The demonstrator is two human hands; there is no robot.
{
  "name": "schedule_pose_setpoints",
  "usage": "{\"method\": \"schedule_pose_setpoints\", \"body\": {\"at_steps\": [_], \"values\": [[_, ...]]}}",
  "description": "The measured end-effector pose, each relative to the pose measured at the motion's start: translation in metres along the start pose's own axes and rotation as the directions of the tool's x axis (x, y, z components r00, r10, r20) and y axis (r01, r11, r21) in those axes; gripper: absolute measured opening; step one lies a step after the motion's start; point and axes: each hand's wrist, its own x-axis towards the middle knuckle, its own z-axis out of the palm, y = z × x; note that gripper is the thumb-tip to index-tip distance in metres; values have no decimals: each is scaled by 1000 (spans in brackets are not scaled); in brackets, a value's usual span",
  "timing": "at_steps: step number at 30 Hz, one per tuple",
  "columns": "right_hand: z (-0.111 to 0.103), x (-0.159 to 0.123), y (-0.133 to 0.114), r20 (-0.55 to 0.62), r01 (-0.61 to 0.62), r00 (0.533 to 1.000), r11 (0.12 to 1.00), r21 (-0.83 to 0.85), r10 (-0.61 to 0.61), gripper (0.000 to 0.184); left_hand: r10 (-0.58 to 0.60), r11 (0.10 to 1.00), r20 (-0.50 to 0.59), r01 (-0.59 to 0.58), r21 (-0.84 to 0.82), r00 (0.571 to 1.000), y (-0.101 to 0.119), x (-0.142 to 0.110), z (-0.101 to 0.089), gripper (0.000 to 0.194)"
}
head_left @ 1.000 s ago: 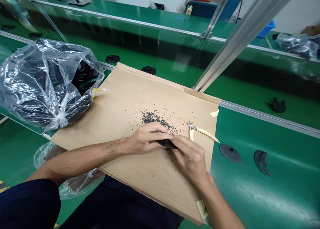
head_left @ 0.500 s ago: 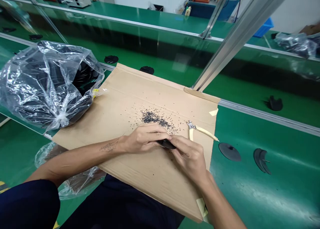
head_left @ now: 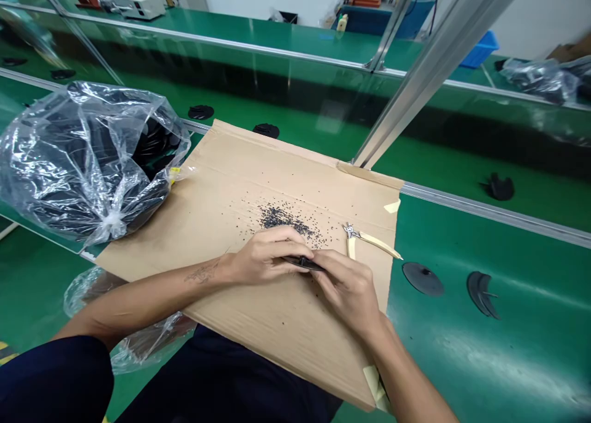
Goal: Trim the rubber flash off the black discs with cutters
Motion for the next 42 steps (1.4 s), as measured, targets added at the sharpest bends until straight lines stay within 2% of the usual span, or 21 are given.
{"method": "schedule_pose_setpoints", "body": {"at_steps": [5, 9, 12, 15, 17, 18, 21, 23, 26, 29, 31, 36, 39, 42], "values": [[-1, 4, 0, -24, 17, 1000, 999, 37, -16, 22, -70, 996, 44, 72, -58, 997, 0, 1, -2, 33], [-1, 7, -3, -18, -49, 999, 994, 103, 51, 18, -64, 974, 90, 82, -210, 994, 0, 2, -4, 45], [-6, 10, -3, 21, -120, 993, 990, 70, 119, 19, -125, 962, 85, 142, -232, 989, 1, 3, -3, 35], [-19, 12, 2, 56, -105, 992, 987, -120, 112, 32, -157, 976, 23, 159, -149, 987, 1, 1, -1, 24], [-32, 12, 8, 40, -76, 995, 935, -347, 95, 47, -151, 985, -40, 147, -85, 988, -1, 0, 0, 21], [-38, 11, 12, 11, -87, 995, 880, -466, 104, 55, -147, 988, -71, 143, -57, 987, -1, 0, 0, 20], [-53, 5, 25, -46, -191, 974, 696, -693, 222, 72, -152, 988, -128, 153, 0, 980, -4, 0, 0, 18], [-58, 1, 32, -57, -230, 957, 623, -747, 286, 72, -156, 987, -130, 160, 17, 979, -5, 0, -1, 17], [-56, -3, 37, -43, -236, 946, 590, -772, 322, 56, -158, 985, -128, 165, 42, 979, -4, 1, -2, 18], [-50, 0, 34, -72, -241, 957, 625, -742, 283, 43, -172, 981, -126, 181, 66, 977, -4, 1, -2, 15], [-47, 4, 28, -129, -276, 957, 684, -675, 260, 39, -166, 982, -128, 175, 68, 978, -4, 0, -2, 13], [-42, 12, 9, -183, -332, 941, 879, -342, 284, 26, -153, 985, -145, 162, 53, 978, -5, -1, -1, 10], [-38, 14, 3, -203, -354, 926, 917, -183, 317, 21, -162, 983, -130, 172, 65, 978, -5, -1, -2, 9], [-33, 14, 1, -230, -328, 929, 931, -160, 288, 23, -162, 983, -109, 171, 73, 981, -4, 0, -3, 11]]}}
